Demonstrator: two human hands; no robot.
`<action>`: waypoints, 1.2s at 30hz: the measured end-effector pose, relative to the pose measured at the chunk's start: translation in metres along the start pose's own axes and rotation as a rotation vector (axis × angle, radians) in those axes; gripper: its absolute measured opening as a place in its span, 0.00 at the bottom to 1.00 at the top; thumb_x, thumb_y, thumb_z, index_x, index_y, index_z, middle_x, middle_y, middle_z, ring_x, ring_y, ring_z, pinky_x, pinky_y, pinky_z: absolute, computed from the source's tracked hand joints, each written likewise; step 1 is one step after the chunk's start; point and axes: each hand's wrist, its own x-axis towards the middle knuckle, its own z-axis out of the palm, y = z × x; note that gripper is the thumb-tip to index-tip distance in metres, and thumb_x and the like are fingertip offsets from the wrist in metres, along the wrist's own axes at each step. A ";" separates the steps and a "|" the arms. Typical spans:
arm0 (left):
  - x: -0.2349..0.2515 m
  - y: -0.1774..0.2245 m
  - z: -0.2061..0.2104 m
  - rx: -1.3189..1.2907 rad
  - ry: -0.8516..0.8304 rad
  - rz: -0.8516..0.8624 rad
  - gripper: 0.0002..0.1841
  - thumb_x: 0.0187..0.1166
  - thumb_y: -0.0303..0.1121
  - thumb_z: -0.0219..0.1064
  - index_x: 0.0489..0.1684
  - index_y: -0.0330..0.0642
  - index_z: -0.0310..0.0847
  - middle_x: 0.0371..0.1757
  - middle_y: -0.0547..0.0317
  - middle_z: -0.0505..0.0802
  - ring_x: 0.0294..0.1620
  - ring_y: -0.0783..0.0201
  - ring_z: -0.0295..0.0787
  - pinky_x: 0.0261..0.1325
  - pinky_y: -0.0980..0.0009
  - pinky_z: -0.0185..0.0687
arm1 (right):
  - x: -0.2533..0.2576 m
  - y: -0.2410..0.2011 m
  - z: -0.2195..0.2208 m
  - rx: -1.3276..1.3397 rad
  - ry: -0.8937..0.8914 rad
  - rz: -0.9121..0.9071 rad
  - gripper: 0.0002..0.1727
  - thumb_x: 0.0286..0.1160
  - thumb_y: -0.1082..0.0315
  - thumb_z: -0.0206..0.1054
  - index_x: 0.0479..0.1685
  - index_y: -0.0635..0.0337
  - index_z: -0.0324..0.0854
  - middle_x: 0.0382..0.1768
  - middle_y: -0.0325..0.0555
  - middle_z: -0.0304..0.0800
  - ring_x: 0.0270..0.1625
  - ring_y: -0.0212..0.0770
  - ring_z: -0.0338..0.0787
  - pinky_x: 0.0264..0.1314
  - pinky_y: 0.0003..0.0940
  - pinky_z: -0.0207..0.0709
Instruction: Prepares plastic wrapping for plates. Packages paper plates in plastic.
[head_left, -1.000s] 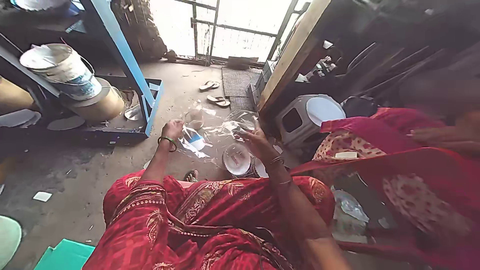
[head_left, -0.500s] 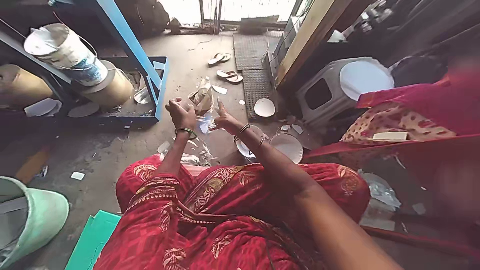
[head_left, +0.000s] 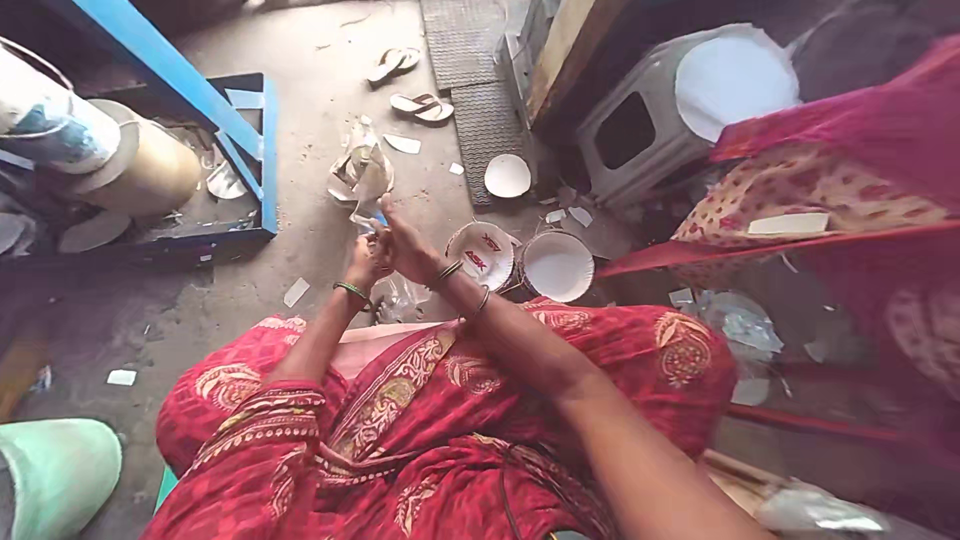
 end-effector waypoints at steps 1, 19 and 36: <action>0.002 -0.003 0.000 -0.002 0.009 -0.013 0.33 0.91 0.51 0.55 0.87 0.40 0.55 0.68 0.37 0.84 0.60 0.49 0.87 0.63 0.52 0.85 | -0.003 0.010 -0.004 0.023 -0.009 -0.041 0.45 0.86 0.29 0.32 0.96 0.44 0.42 0.88 0.54 0.60 0.79 0.49 0.76 0.73 0.51 0.77; 0.045 0.005 -0.012 0.315 0.137 0.129 0.21 0.93 0.38 0.53 0.69 0.27 0.77 0.63 0.32 0.87 0.59 0.45 0.88 0.65 0.48 0.81 | 0.011 0.007 -0.089 0.066 0.152 0.042 0.41 0.90 0.34 0.36 0.89 0.54 0.58 0.76 0.58 0.78 0.65 0.54 0.88 0.60 0.53 0.85; 0.011 0.072 -0.067 0.901 0.347 0.406 0.20 0.91 0.40 0.52 0.60 0.28 0.77 0.50 0.31 0.90 0.48 0.37 0.90 0.56 0.37 0.81 | 0.105 0.058 -0.272 -1.919 -0.345 -0.013 0.25 0.81 0.74 0.63 0.72 0.35 0.85 0.71 0.56 0.84 0.79 0.72 0.74 0.75 0.88 0.51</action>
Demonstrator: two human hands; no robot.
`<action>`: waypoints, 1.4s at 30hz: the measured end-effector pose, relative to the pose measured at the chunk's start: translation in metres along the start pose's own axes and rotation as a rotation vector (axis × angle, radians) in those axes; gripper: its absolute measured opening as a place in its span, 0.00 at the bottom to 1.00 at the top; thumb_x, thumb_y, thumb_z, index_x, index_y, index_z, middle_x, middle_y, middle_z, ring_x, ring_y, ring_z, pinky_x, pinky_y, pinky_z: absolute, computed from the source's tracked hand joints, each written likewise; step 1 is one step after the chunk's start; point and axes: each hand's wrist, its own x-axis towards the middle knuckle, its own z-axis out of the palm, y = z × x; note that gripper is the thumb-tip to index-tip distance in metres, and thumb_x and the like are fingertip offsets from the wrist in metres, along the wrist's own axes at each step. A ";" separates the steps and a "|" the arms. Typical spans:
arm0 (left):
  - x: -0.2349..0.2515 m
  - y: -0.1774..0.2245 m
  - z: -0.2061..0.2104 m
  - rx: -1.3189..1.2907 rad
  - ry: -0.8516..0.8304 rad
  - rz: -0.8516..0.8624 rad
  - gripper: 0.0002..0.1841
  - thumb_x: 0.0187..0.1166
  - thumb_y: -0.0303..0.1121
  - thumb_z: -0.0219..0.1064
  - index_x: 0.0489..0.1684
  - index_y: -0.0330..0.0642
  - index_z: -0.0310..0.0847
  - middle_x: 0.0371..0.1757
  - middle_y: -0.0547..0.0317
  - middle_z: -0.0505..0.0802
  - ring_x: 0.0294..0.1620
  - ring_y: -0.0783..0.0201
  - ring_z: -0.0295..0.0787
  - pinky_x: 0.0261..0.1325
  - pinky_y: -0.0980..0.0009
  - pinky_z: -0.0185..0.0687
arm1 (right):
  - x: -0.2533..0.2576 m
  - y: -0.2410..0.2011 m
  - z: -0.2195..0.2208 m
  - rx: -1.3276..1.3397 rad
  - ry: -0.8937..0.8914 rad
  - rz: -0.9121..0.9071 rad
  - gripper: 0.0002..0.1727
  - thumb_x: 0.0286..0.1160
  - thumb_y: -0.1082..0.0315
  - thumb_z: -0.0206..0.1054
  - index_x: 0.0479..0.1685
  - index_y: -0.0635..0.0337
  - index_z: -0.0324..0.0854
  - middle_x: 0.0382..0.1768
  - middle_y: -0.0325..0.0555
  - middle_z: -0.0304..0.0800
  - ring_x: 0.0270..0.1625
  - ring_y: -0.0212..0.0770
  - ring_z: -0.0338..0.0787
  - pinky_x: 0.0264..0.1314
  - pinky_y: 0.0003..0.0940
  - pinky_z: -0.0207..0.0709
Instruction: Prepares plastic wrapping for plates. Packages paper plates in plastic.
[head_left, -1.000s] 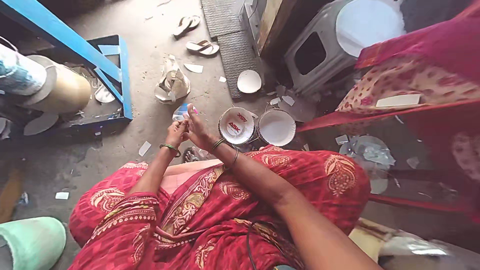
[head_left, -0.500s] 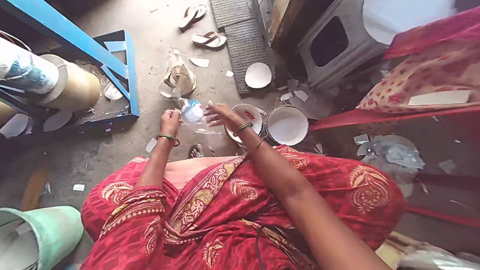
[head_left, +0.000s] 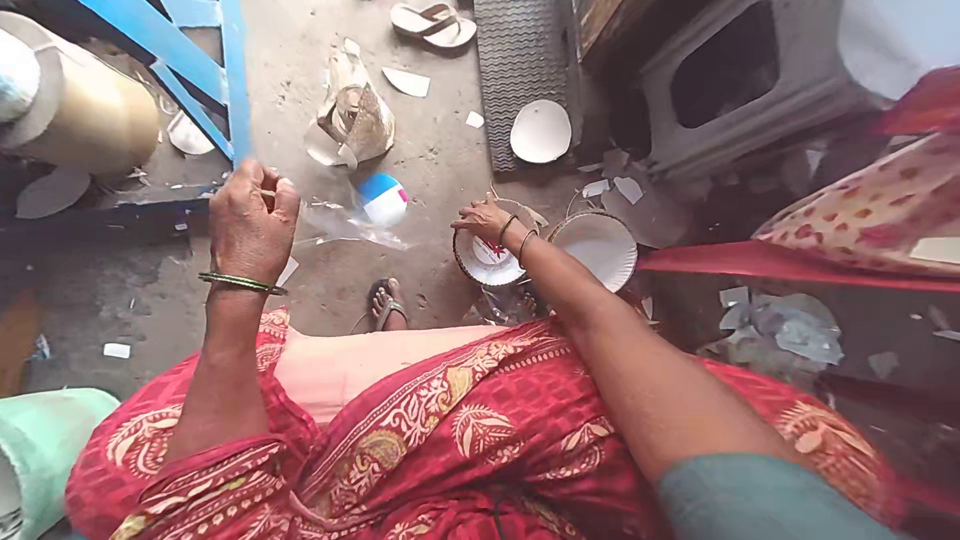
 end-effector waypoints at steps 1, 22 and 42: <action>-0.003 -0.003 0.004 -0.004 -0.026 0.015 0.20 0.91 0.41 0.51 0.61 0.30 0.75 0.49 0.32 0.90 0.45 0.37 0.90 0.52 0.38 0.82 | 0.002 0.000 0.001 0.006 0.003 0.002 0.25 0.82 0.75 0.61 0.70 0.35 0.86 0.69 0.56 0.85 0.78 0.71 0.75 0.74 0.88 0.53; -0.009 -0.009 0.005 -0.009 -0.100 0.091 0.20 0.92 0.43 0.50 0.61 0.32 0.76 0.51 0.33 0.91 0.44 0.39 0.91 0.50 0.39 0.83 | -0.004 0.050 0.007 0.279 -0.160 0.220 0.26 0.67 0.71 0.76 0.70 0.54 0.85 0.62 0.66 0.88 0.68 0.69 0.84 0.69 0.74 0.72; -0.025 0.005 0.008 0.034 -0.189 0.108 0.16 0.92 0.40 0.53 0.58 0.35 0.79 0.47 0.38 0.90 0.39 0.43 0.90 0.45 0.42 0.85 | -0.015 0.039 0.028 0.233 0.223 -0.082 0.12 0.84 0.72 0.62 0.55 0.60 0.90 0.53 0.60 0.91 0.63 0.62 0.88 0.70 0.59 0.77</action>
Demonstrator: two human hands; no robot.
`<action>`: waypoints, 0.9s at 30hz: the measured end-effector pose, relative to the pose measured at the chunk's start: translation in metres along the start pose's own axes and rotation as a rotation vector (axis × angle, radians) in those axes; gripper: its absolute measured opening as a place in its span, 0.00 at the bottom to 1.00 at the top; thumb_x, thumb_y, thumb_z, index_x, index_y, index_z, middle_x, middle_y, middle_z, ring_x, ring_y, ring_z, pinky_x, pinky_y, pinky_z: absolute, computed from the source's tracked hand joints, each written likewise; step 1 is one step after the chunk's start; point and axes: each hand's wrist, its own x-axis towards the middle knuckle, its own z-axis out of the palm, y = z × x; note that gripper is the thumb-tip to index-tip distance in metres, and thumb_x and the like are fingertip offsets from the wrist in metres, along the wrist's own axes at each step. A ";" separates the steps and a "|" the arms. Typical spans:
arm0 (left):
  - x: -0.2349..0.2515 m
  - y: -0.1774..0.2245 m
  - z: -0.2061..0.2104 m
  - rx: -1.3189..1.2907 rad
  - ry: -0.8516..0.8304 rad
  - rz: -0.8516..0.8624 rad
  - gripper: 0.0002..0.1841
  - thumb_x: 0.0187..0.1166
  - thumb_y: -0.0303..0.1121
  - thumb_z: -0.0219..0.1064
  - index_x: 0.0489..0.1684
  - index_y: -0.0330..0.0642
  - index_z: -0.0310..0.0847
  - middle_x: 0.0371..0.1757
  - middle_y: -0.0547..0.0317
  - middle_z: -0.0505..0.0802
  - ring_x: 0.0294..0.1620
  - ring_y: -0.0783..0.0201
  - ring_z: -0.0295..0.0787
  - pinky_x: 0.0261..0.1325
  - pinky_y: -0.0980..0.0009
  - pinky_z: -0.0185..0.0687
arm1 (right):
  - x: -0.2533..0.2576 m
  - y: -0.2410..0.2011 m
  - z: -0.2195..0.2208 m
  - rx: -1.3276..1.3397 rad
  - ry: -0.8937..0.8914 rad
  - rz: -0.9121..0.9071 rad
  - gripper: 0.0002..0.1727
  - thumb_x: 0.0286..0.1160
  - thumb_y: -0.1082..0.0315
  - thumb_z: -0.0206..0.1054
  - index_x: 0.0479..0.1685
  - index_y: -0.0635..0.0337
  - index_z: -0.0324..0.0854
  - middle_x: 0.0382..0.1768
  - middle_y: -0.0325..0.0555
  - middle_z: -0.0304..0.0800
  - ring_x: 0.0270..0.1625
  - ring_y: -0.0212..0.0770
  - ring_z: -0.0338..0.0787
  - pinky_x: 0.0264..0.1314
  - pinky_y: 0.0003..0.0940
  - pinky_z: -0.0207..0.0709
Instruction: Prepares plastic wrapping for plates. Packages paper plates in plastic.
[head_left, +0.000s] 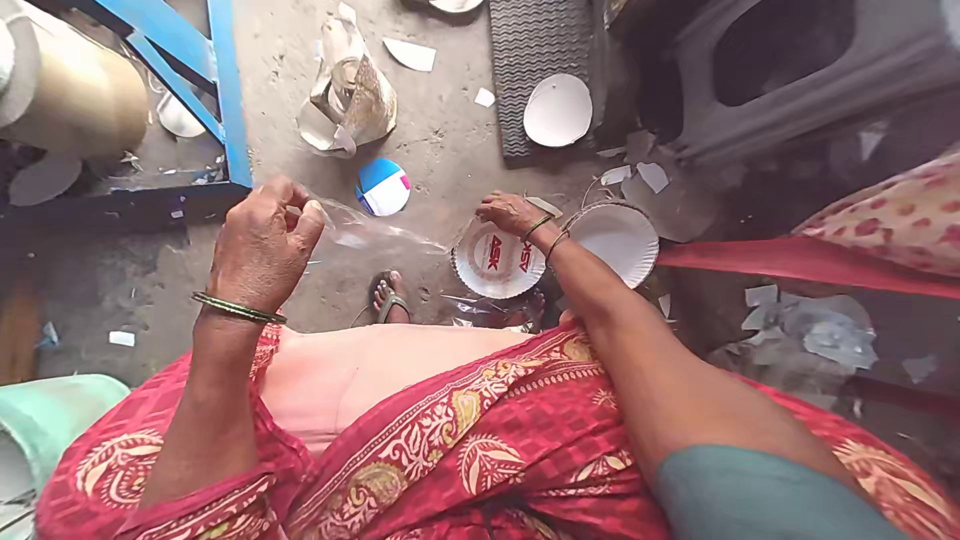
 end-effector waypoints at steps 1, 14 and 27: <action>0.001 0.001 0.000 0.000 0.001 -0.002 0.16 0.92 0.40 0.54 0.58 0.35 0.78 0.46 0.37 0.90 0.38 0.43 0.90 0.44 0.42 0.84 | 0.002 -0.002 -0.001 0.014 0.028 0.012 0.10 0.81 0.74 0.63 0.48 0.64 0.91 0.51 0.62 0.91 0.62 0.63 0.88 0.70 0.59 0.77; 0.001 -0.002 0.000 0.018 -0.006 -0.007 0.16 0.92 0.41 0.54 0.57 0.35 0.78 0.42 0.37 0.89 0.34 0.43 0.88 0.40 0.41 0.83 | 0.009 0.006 0.003 0.096 -0.030 0.291 0.12 0.78 0.73 0.65 0.54 0.61 0.90 0.58 0.61 0.90 0.65 0.65 0.87 0.69 0.67 0.75; -0.003 0.001 -0.002 0.028 -0.017 0.030 0.15 0.92 0.40 0.56 0.57 0.35 0.78 0.43 0.37 0.89 0.35 0.42 0.88 0.40 0.42 0.83 | 0.001 0.002 0.009 -0.071 -0.014 0.301 0.18 0.70 0.69 0.76 0.61 0.58 0.88 0.62 0.64 0.86 0.68 0.70 0.82 0.61 0.70 0.78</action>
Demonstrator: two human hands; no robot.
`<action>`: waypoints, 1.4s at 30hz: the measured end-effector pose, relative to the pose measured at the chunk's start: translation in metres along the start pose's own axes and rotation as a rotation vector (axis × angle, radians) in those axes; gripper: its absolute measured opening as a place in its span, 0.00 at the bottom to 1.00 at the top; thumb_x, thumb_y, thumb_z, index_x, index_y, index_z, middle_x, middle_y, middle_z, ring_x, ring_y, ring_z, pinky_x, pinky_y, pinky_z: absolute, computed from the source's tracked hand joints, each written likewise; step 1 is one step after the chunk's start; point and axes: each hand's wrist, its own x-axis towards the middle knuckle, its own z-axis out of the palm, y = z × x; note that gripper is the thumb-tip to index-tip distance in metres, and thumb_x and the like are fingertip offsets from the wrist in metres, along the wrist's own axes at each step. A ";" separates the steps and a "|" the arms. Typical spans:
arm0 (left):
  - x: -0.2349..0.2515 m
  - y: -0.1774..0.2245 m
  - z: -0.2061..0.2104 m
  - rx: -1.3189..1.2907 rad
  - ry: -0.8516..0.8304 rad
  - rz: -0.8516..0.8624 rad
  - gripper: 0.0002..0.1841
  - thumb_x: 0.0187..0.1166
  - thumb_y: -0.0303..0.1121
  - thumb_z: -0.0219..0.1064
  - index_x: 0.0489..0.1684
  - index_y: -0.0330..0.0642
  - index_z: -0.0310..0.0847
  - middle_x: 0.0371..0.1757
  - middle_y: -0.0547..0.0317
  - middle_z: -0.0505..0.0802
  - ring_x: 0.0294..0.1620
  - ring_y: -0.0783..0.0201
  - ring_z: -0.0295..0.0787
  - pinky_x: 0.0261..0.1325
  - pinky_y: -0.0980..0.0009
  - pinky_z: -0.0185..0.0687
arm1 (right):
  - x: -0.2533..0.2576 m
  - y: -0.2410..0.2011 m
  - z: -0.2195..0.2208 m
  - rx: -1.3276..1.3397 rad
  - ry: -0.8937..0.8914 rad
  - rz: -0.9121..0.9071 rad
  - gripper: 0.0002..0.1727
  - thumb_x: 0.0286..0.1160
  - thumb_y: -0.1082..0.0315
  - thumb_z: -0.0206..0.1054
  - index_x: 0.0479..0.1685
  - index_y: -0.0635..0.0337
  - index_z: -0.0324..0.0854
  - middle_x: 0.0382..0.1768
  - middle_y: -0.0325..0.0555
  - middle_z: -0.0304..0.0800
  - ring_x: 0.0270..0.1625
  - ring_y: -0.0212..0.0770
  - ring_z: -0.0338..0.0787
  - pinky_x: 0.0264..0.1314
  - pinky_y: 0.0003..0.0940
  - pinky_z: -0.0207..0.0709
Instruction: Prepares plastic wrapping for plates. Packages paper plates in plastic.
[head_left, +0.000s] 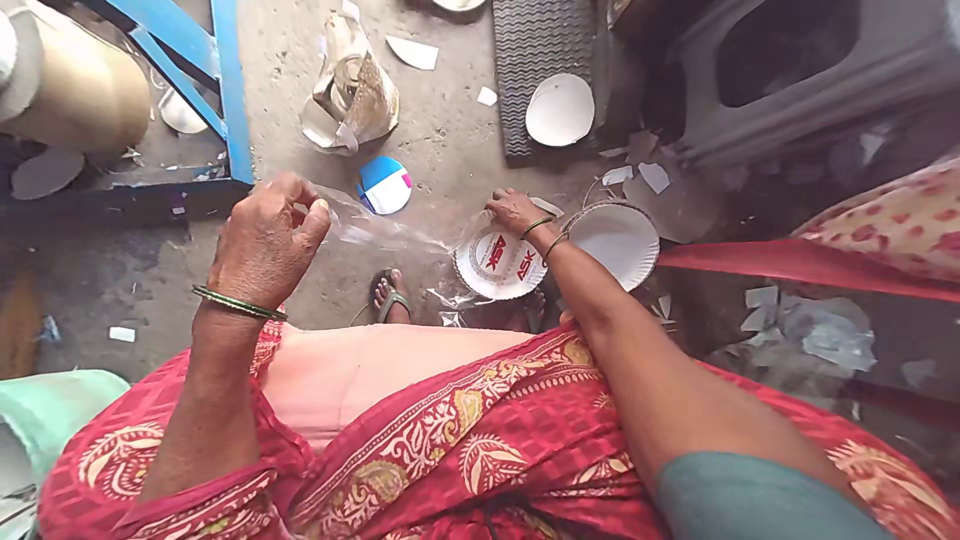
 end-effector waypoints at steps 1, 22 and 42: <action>0.000 0.000 0.000 0.000 -0.001 0.007 0.15 0.91 0.39 0.56 0.56 0.34 0.78 0.42 0.37 0.89 0.35 0.43 0.88 0.40 0.42 0.83 | -0.003 -0.004 -0.001 -0.018 -0.005 0.019 0.25 0.69 0.67 0.78 0.67 0.57 0.84 0.67 0.66 0.82 0.70 0.73 0.79 0.59 0.73 0.76; 0.013 -0.010 -0.001 -0.296 0.154 0.008 0.17 0.85 0.29 0.62 0.67 0.33 0.70 0.55 0.47 0.88 0.46 0.65 0.90 0.54 0.64 0.88 | -0.133 0.135 -0.058 0.264 0.222 0.804 0.49 0.61 0.70 0.80 0.88 0.67 0.59 0.81 0.78 0.66 0.82 0.79 0.66 0.76 0.82 0.57; 0.007 0.016 -0.009 -0.302 0.148 0.210 0.11 0.82 0.30 0.58 0.58 0.40 0.76 0.57 0.56 0.88 0.47 0.69 0.88 0.51 0.67 0.87 | -0.145 0.197 -0.040 0.313 -0.224 0.673 0.27 0.70 0.66 0.79 0.65 0.72 0.80 0.60 0.75 0.84 0.65 0.72 0.83 0.69 0.75 0.69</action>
